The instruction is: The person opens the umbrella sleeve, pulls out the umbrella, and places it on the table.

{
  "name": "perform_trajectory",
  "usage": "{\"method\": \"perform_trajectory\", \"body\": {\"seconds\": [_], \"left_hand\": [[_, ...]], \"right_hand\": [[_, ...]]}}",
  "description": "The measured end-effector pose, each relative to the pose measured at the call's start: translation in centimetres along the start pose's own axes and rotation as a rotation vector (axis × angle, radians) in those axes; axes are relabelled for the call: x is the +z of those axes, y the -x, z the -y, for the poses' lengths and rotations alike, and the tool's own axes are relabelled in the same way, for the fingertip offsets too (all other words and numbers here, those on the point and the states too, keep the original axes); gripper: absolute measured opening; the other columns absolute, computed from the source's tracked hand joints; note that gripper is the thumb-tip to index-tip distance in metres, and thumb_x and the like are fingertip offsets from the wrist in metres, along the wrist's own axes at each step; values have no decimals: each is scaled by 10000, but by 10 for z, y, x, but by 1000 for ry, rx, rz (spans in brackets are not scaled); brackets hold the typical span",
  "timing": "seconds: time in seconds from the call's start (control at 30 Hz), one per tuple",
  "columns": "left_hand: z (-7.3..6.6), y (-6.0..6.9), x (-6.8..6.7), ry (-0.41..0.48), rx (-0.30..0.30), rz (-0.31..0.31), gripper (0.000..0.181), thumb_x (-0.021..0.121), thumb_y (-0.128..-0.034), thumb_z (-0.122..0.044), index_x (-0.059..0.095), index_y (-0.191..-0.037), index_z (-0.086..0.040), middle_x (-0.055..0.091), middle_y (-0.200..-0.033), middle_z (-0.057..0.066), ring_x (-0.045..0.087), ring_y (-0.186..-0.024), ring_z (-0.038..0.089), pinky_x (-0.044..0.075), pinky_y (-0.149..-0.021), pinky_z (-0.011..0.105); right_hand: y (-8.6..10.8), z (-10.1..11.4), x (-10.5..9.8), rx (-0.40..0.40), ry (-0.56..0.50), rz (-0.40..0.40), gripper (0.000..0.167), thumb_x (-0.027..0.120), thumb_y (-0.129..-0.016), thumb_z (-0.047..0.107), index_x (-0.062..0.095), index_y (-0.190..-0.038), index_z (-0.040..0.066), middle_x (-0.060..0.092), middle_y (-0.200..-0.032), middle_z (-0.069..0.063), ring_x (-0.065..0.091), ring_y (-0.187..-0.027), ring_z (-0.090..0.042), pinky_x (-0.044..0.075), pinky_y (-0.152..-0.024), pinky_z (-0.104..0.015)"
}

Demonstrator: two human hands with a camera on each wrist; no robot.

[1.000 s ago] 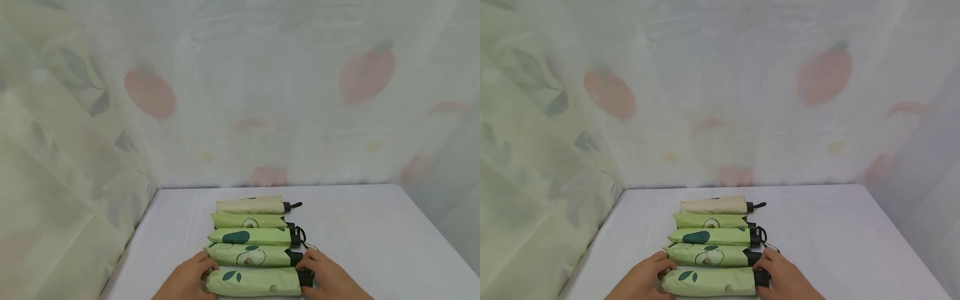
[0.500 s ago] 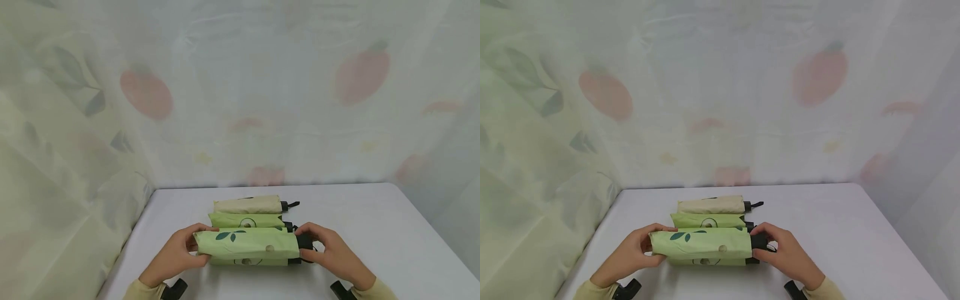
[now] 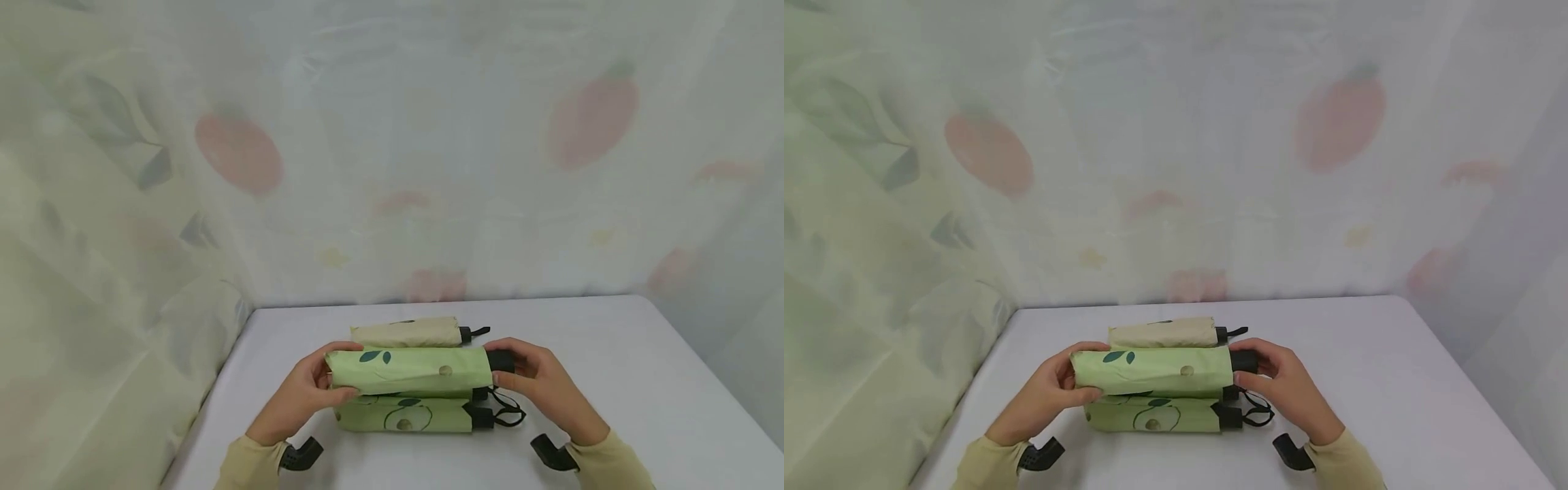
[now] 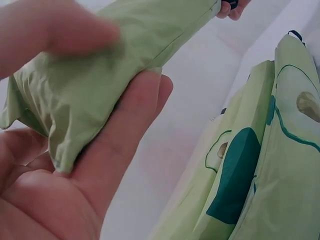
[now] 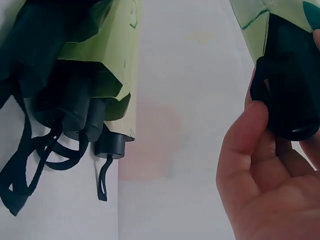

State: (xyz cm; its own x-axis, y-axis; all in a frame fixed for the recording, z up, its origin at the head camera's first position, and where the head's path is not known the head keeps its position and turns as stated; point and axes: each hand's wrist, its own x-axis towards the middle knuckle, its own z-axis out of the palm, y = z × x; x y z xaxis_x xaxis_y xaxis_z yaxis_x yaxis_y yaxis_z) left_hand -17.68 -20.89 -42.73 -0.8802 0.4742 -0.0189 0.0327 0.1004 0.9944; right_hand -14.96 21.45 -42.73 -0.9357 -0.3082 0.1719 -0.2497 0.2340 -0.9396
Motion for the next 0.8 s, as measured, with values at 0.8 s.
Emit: {"method": "perform_trajectory", "body": {"seconds": [0.8], "left_hand": [[3,0,0,-26,-54,-121,577,891,-916,-187,651,-1441,-208,710,-1317,125,730,-1036,178,634,-866,330]], "right_hand": [[-2,-6,-2,85,-158,9,345,712,-1024,92,630,-1343,-10,739,-1145,-73,765,-949,-224,647,-887,-349]]}}
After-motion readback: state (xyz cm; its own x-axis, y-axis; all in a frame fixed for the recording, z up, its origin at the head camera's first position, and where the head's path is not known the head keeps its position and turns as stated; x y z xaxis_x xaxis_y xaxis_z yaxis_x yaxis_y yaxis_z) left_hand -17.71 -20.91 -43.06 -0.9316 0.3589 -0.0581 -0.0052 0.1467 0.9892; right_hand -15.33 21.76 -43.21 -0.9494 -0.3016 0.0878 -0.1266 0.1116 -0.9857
